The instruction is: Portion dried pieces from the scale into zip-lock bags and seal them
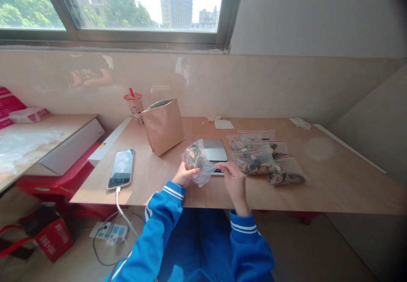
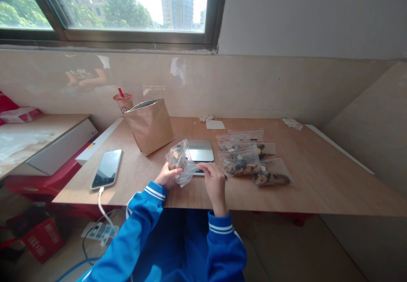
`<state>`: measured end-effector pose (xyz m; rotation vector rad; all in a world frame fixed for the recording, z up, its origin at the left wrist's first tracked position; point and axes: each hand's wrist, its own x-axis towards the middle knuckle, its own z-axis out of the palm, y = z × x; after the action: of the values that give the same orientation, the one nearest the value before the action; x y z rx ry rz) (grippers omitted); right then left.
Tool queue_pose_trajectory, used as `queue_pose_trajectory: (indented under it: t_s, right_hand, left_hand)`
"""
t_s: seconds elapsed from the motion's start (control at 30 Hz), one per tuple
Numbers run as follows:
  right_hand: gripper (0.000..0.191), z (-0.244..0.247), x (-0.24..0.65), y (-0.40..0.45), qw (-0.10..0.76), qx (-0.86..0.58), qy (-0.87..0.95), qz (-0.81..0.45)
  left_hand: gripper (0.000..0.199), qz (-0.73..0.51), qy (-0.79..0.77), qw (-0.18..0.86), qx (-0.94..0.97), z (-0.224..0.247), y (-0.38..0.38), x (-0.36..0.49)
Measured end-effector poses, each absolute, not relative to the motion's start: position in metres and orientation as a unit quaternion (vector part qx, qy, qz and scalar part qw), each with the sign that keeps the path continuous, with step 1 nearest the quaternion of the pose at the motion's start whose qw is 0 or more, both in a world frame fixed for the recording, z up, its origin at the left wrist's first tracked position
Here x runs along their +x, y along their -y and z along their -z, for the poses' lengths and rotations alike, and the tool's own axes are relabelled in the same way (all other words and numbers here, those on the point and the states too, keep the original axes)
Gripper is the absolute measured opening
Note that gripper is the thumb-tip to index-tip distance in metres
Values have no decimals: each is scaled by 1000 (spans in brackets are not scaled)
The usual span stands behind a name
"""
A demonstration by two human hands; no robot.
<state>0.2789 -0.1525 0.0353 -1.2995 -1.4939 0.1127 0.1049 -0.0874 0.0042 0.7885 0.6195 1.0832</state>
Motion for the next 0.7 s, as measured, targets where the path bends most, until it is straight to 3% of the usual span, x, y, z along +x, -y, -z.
queue_pose_trajectory:
  t_s: [0.1, 0.23, 0.3, 0.43, 0.53, 0.7]
  right_hand:
    - [36, -38, 273, 152, 575, -554, 598, -67]
    - [37, -42, 283, 152, 715, -566, 399, -100]
    - [43, -44, 294, 153, 735, -564, 347, -144]
    - [58, -41, 297, 155, 600, -549, 467, -346]
    - [48, -36, 279, 154, 494, -547, 551, -391]
    - [47, -30, 265, 148, 526, -549, 520, -389]
  left_hand:
    - [65, -489, -283, 744, 356, -4, 87, 104]
    - [55, -504, -295, 727, 362, 0, 82, 96]
    - [53, -516, -291, 718, 364, 1, 81, 93]
    - [67, -508, -288, 718, 378, 0, 81, 95]
    - [69, -503, -299, 713, 386, 0, 82, 97]
    - [65, -497, -304, 708, 399, 3, 81, 96]
